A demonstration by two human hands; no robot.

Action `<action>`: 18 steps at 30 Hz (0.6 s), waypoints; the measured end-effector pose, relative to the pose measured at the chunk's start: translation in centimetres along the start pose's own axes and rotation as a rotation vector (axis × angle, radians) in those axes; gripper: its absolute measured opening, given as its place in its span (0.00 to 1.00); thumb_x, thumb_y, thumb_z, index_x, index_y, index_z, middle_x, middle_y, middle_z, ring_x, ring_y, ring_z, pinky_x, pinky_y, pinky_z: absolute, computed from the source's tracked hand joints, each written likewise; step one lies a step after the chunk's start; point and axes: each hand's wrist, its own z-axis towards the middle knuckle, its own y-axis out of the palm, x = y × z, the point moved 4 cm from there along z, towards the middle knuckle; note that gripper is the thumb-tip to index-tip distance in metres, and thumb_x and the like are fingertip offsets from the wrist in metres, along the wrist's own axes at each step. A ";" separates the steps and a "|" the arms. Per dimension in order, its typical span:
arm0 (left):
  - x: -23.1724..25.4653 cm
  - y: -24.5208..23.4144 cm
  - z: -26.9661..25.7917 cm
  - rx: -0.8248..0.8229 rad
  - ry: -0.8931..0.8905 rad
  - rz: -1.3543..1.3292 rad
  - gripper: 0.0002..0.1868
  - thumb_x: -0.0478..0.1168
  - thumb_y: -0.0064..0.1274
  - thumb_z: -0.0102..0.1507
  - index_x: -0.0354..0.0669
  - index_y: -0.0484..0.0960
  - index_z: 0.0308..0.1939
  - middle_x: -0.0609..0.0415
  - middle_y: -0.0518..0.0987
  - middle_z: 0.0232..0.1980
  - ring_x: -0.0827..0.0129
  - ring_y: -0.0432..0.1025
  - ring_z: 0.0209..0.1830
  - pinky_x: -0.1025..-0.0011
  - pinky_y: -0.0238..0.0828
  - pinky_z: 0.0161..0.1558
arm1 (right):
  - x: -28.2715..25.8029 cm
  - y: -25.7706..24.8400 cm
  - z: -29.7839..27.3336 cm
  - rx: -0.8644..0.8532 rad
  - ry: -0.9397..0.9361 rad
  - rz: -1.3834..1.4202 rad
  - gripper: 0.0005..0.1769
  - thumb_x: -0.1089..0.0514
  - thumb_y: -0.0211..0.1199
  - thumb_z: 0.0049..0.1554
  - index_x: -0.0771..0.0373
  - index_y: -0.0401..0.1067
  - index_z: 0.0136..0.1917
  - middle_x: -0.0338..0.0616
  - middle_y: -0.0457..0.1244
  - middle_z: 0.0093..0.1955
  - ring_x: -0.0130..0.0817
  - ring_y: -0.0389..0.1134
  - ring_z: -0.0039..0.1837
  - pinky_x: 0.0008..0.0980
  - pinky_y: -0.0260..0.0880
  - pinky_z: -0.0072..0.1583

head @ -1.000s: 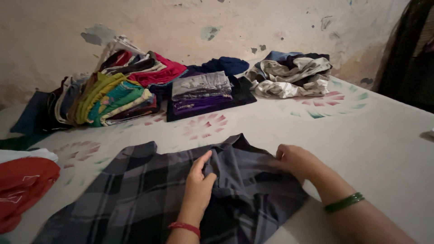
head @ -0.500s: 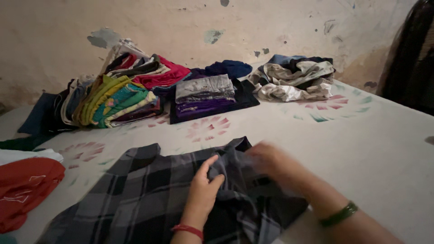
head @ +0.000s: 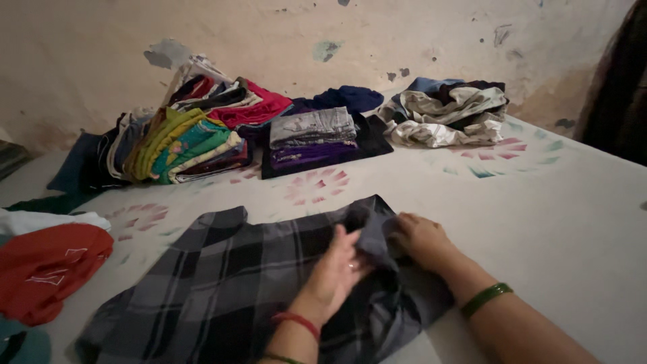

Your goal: The person folds a pair of jeans and a plaid shirt on a bed by hand, placing each item onto a stack of other folded clothes.

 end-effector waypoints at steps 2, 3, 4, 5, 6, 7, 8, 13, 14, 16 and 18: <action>-0.5 0.9 0.3 0.003 -0.033 0.047 0.47 0.69 0.35 0.68 0.34 0.60 0.77 0.45 0.71 0.72 0.62 0.69 0.69 0.63 0.64 0.69 | 1.2 -1.1 -0.5 0.053 0.077 0.184 0.26 0.49 0.58 0.59 0.58 0.69 0.69 0.49 0.63 0.70 0.50 0.65 0.70 0.42 0.63 0.69; -0.7 1.3 0.3 0.006 -0.064 0.095 0.47 0.69 0.34 0.68 0.37 0.57 0.79 0.50 0.67 0.75 0.65 0.68 0.72 0.65 0.65 0.69 | 1.9 -2.0 -1.1 0.089 0.127 0.299 0.23 0.53 0.57 0.59 0.60 0.70 0.67 0.51 0.64 0.65 0.52 0.67 0.66 0.42 0.66 0.66; -0.7 1.5 0.2 0.000 -0.067 0.094 0.47 0.69 0.34 0.68 0.37 0.57 0.79 0.50 0.67 0.75 0.65 0.68 0.72 0.65 0.65 0.69 | 2.2 -3.1 -1.7 0.128 0.177 0.413 0.20 0.57 0.57 0.60 0.61 0.71 0.65 0.53 0.65 0.61 0.53 0.69 0.62 0.42 0.69 0.63; -0.1 1.1 -0.1 0.103 0.038 0.104 0.43 0.66 0.36 0.68 0.34 0.63 0.74 0.45 0.72 0.71 0.60 0.71 0.69 0.61 0.69 0.65 | 1.9 -3.9 -2.7 0.132 0.182 0.410 0.20 0.57 0.57 0.60 0.61 0.71 0.65 0.53 0.65 0.61 0.53 0.69 0.62 0.42 0.69 0.63; 0.6 0.6 -0.5 0.205 0.143 0.115 0.39 0.62 0.37 0.68 0.32 0.69 0.70 0.40 0.77 0.68 0.54 0.75 0.65 0.57 0.74 0.61 | 1.2 -4.9 -3.8 0.141 0.147 0.379 0.19 0.58 0.58 0.59 0.62 0.73 0.62 0.53 0.65 0.60 0.54 0.68 0.61 0.43 0.69 0.63; 1.0 0.5 -0.9 0.197 0.142 0.115 0.39 0.62 0.37 0.68 0.32 0.69 0.70 0.40 0.77 0.68 0.54 0.75 0.65 0.57 0.74 0.61 | 0.4 -6.0 -4.8 0.151 0.112 0.348 0.17 0.58 0.60 0.58 0.62 0.75 0.60 0.54 0.65 0.59 0.55 0.67 0.61 0.44 0.68 0.63; 1.7 0.0 -1.7 0.326 0.215 0.324 0.32 0.57 0.39 0.69 0.35 0.74 0.65 0.40 0.81 0.63 0.52 0.77 0.62 0.57 0.75 0.59 | -0.5 -7.0 -6.1 0.152 0.116 0.344 0.17 0.58 0.60 0.58 0.62 0.75 0.60 0.54 0.65 0.59 0.55 0.67 0.61 0.44 0.68 0.63; 2.2 1.8 -7.9 0.489 0.208 1.188 0.17 0.45 0.46 0.67 0.45 0.83 0.55 0.48 0.85 0.56 0.57 0.78 0.59 0.63 0.74 0.58 | -7.0 -9.4 -11.3 -0.075 0.063 0.004 0.18 0.53 0.63 0.52 0.51 0.78 0.56 0.40 0.68 0.58 0.48 0.66 0.63 0.46 0.63 0.62; 2.4 2.6 -9.2 0.445 0.253 1.275 0.16 0.43 0.49 0.66 0.44 0.84 0.54 0.47 0.84 0.56 0.56 0.76 0.60 0.63 0.72 0.58 | -7.7 -10.0 -11.8 -0.077 0.063 0.006 0.18 0.53 0.63 0.52 0.51 0.78 0.56 0.40 0.68 0.58 0.48 0.66 0.63 0.46 0.63 0.62; 2.6 3.8 -11.5 0.402 0.291 1.363 0.15 0.41 0.51 0.65 0.43 0.84 0.52 0.47 0.82 0.57 0.54 0.75 0.60 0.63 0.70 0.59 | -8.5 -11.2 -12.5 -0.017 0.006 0.099 0.22 0.49 0.68 0.51 0.54 0.78 0.58 0.48 0.68 0.54 0.54 0.67 0.58 0.47 0.66 0.60; 2.8 5.3 -13.4 0.296 0.410 1.470 0.15 0.43 0.55 0.63 0.42 0.84 0.52 0.47 0.83 0.58 0.53 0.72 0.65 0.61 0.68 0.64 | -7.7 -11.2 -12.6 -0.106 0.097 0.089 0.20 0.48 0.69 0.52 0.56 0.77 0.56 0.48 0.69 0.52 0.51 0.69 0.57 0.45 0.68 0.59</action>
